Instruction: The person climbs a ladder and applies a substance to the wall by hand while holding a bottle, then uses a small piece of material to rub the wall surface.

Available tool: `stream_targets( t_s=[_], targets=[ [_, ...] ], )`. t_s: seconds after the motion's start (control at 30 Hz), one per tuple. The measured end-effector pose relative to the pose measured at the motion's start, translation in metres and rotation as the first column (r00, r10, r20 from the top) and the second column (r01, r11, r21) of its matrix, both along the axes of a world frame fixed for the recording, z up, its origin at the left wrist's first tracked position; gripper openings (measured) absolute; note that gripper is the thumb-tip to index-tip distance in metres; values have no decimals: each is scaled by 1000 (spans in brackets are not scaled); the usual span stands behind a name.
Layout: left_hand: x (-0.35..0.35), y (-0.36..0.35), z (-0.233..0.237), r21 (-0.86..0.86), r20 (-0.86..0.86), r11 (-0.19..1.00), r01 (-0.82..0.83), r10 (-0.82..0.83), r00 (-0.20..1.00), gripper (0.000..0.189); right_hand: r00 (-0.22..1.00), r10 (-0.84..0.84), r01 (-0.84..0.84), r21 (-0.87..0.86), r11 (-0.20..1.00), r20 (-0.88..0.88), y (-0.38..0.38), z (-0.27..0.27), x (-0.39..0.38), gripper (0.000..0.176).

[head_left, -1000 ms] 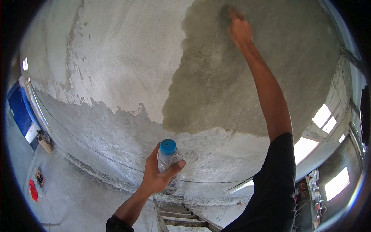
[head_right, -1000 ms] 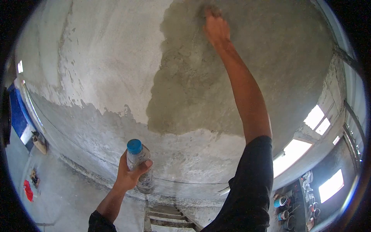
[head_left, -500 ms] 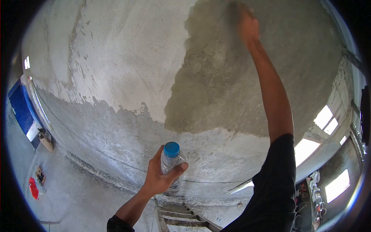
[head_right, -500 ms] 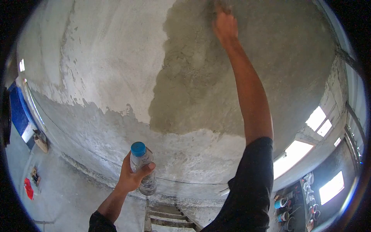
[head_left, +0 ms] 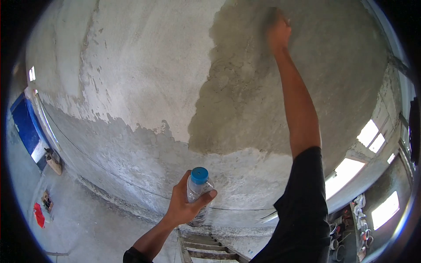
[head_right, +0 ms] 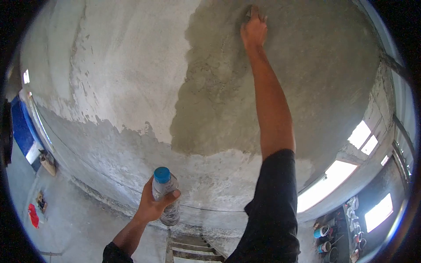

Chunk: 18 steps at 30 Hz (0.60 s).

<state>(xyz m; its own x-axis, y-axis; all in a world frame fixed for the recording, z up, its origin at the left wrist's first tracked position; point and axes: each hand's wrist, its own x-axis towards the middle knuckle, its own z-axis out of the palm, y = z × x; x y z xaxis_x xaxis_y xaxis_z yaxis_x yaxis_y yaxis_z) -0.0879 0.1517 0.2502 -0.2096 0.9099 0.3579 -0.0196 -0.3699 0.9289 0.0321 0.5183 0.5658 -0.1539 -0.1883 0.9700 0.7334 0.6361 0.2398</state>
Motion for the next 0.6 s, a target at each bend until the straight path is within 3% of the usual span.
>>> stream_targets(
  t_s=[0.07,0.1,0.17,0.2,0.3,0.37,0.5,0.57,0.6],
  targets=[
    [0,1,-1,-10,-50,1000,0,-1,999,40,996,66,-84,-341,936,-64,4,-11,-23,66],
    [0,1,-2,-14,-52,1000,2,-3,999,40,996,64,-83,-344,935,-67,8,-23,-36,66],
    [2,3,-2,-14,-29,1000,2,-2,1000,40,930,-22,47,-58,997,367,16,-43,-57,67],
    [1,1,-3,-16,-33,1000,2,-3,999,40,932,-22,47,-61,997,363,9,-43,-54,67],
    [-6,-3,-9,-36,31,999,-11,12,999,39,950,-7,26,-56,998,312,-12,-26,-35,67],
    [-11,-4,-13,-64,28,998,-22,24,999,38,990,115,-114,11,993,-79,-6,-11,-20,76],
    [-7,0,-12,-41,-2,999,-26,26,1000,37,992,45,-62,-140,988,-122,11,-28,-45,74],
    [-3,3,-8,-6,-20,1000,-26,26,999,36,929,99,-44,-160,986,357,-1,-41,-63,70],
    [-1,1,-8,-8,-20,1000,-23,22,1000,36,929,97,-41,-162,986,357,-6,-43,-60,70]
  ],
)
